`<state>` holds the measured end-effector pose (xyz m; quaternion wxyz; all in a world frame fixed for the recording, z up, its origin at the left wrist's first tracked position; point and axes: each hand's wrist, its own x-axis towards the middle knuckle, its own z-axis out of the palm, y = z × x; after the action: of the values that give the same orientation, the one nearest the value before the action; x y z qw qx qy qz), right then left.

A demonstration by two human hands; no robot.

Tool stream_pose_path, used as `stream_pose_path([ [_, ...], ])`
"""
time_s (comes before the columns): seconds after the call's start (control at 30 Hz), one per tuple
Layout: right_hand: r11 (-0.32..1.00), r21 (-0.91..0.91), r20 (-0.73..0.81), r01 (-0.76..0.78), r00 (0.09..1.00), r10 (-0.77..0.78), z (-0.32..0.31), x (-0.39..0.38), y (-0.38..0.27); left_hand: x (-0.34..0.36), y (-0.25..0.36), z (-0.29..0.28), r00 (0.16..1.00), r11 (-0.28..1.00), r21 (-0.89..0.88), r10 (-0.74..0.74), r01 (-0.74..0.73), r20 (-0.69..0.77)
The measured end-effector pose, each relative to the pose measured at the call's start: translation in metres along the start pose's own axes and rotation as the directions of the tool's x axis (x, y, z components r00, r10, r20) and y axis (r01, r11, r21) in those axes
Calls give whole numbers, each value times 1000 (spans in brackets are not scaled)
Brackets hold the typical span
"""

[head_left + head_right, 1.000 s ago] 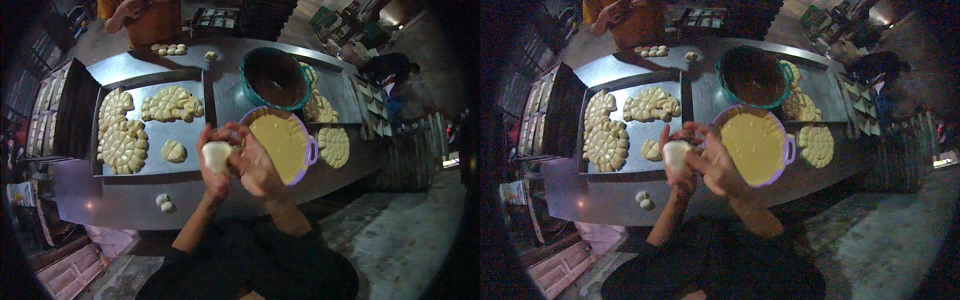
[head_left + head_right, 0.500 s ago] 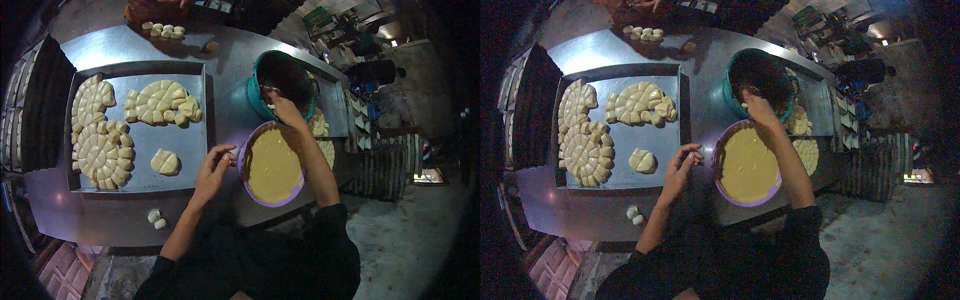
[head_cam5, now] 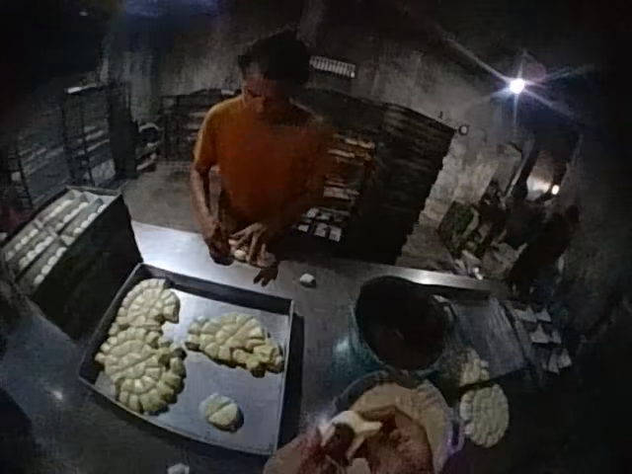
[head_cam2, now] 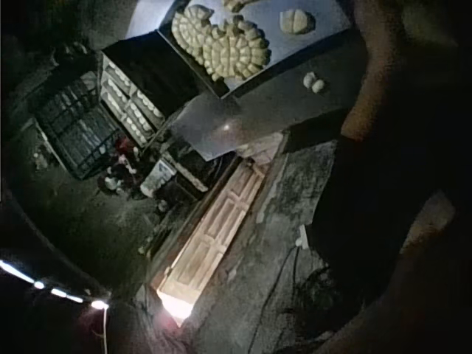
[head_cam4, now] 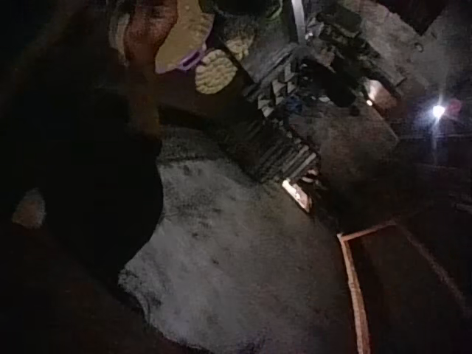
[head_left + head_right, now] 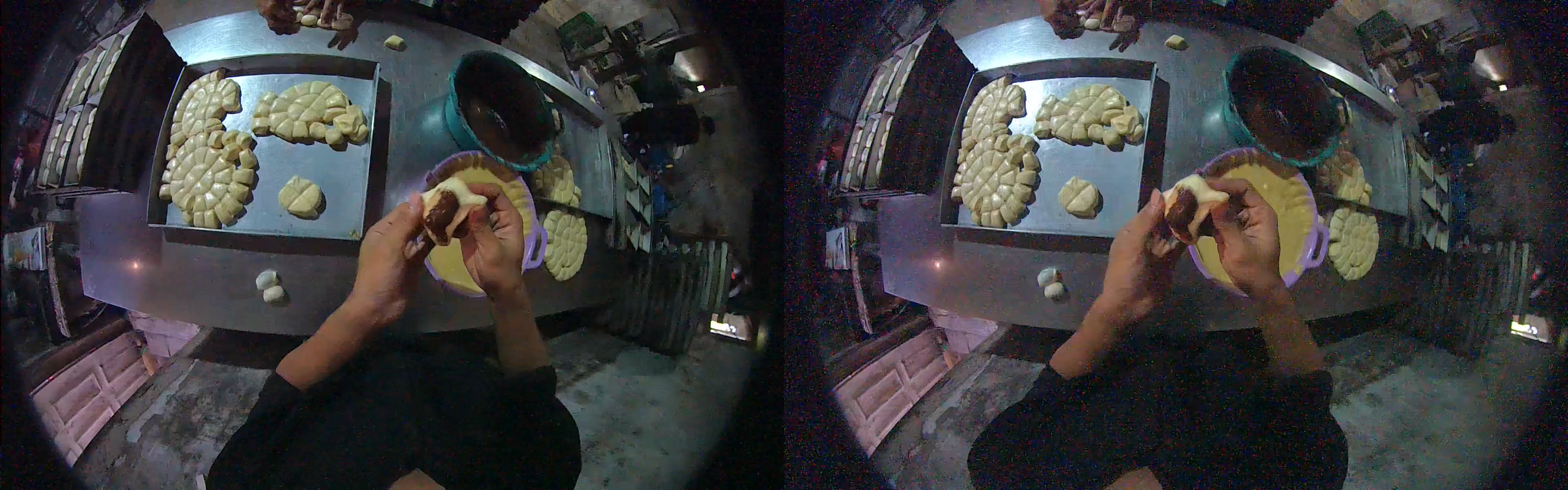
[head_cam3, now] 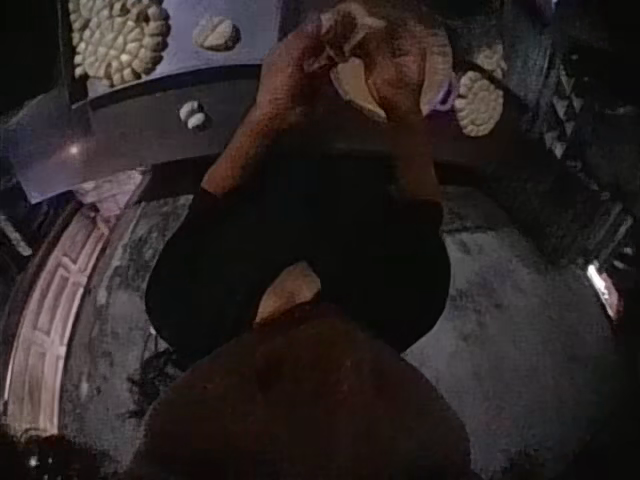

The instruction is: The person fills small pieces of dough with a dark paste by hand, rolls them into balls, and arranges them in rows on a metal tray.

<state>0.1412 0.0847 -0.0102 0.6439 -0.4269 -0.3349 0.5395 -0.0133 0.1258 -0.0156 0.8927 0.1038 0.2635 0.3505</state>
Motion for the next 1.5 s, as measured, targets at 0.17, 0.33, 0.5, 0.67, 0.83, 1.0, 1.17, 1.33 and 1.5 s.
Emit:
stream_pose_path([
  [0.17, 938, -264, 222, 225, 960, -168, -30, -43, -26, -28, -33, 24, 996, 997, -53, 58, -62, -64],
  [0.33, 314, -807, 424, 500, 861, -281, -38, -91, -70, -55, -70, 36, 947, 942, 217, 198, -255, 255],
  [0.5, 633, -512, 343, 581, 814, -469, -50, -126, -62, -87, -99, 51, 883, 777, 440, 312, -450, 352],
  [0.67, 445, -543, 564, 712, 702, -435, -58, -150, -80, -106, -127, 58, 798, 555, 583, 500, -594, 337],
  [0.83, 69, -608, 703, 791, 577, -416, -37, -170, -86, -127, -139, 51, 853, 749, 427, 507, -507, 125],
  [1.0, 420, -433, 728, 797, 584, -359, -38, -168, -88, -154, -132, 52, 853, 492, 782, 514, -382, 93],
  [1.17, 668, -478, 626, 570, 755, -196, -30, -167, -77, -170, -125, 36, 806, 381, 824, 574, -419, 144],
  [1.33, 524, -566, 651, 636, 735, -190, 0, -150, -63, -176, -113, 2, 749, 463, 633, 590, -620, 303],
  [1.5, 786, -423, 636, 451, 765, -97, 40, -134, -32, -172, -77, -34, 833, 578, 694, 550, -430, 58],
])
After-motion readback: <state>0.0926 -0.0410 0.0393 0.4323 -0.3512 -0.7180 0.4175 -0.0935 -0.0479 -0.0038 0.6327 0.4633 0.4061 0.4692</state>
